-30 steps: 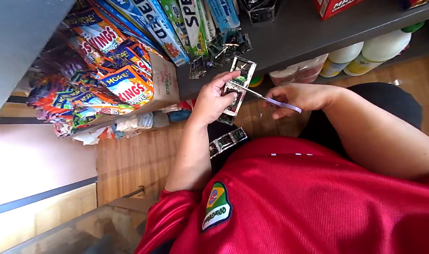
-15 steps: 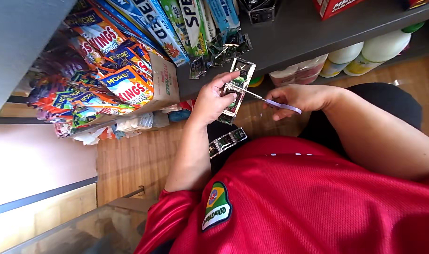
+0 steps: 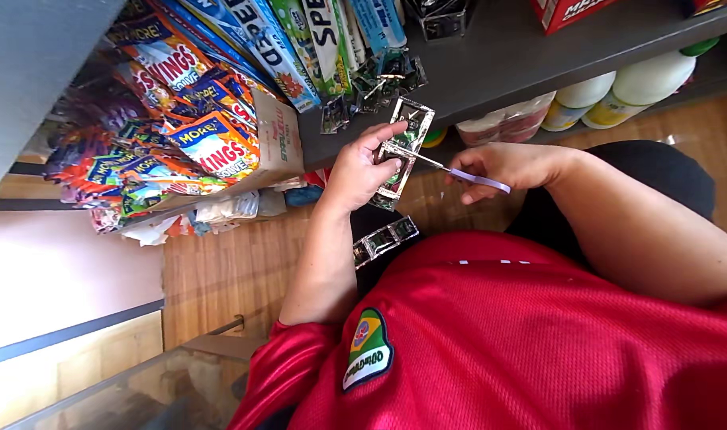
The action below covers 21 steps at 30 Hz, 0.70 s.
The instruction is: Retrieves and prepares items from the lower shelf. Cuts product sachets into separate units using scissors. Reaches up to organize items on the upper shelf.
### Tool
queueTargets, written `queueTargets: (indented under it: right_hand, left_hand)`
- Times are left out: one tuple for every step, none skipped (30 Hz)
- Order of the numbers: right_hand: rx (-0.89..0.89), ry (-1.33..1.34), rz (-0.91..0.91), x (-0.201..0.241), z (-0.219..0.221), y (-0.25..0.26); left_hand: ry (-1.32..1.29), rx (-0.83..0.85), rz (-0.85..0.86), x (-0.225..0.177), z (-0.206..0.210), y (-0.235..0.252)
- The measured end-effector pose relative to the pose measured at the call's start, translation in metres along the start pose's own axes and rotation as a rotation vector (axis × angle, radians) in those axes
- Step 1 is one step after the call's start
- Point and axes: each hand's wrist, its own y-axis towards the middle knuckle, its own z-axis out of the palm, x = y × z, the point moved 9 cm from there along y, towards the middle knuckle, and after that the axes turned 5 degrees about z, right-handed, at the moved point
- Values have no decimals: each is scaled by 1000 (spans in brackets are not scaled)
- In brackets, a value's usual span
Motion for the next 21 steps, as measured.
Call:
queueTargets:
  right_hand:
    - [0,2,2,0,0,0]
    - [1,1,2,0,0,0]
    - [2,2,1,-1,0,0]
    - [3,6,-2,-1,0,0]
    - [4,8,-7,-1,0,1]
    - [3,6,-10,-1,0,1]
    - [3,3,-10,-1,-1,1]
    - [2,1,-9,-1,-1,1]
    - [0,-4,-9,-1,-1,1]
    - [-2,-8,-13,-1,-1,1]
    - [-2,-14,-20,0,0,1]
    - [1,-18,-31,0,0,1]
    - [8,-14,-34,0,1,1]
    - [15,-5,-38,0,2,1]
    - [20,5,-42,0,3,1]
    - [23,12,-47,0,4,1]
    - [23,16,-53,1,5,1]
    - [24,17,-54,1,6,1]
    - [24,17,-54,2,6,1]
    - [25,18,-53,1,6,1]
    - [25,20,-52,1,6,1]
  left_hand:
    - [-6,3,-2,-1,0,0]
    - [-9,5,-2,-1,0,-1]
    - [-11,6,0,-1,0,-1]
    - [-13,7,2,-1,0,-1]
    - [-16,8,6,-1,0,-1]
    - [-21,11,9,-1,0,-1]
    - [-27,15,11,-1,0,-2]
    - [-34,17,11,-2,0,-2]
    - [-41,19,14,-3,0,-2]
    - [-46,20,21,-3,-1,-2]
    - [-46,22,28,-4,-1,-2]
    - [-45,30,37,-4,0,-2]
    - [-50,37,38,-4,0,-2]
    - [-63,43,30,-3,0,-2]
    - [-87,49,14,0,1,-2]
    - [-119,57,-9,2,2,-2]
    - [-150,64,-37,5,4,-3]
    - [-175,70,-63,8,6,-3]
    - [-197,70,-83,10,7,-3]
    - [-209,71,-91,11,8,-3]
    - [-219,73,-94,13,9,-3]
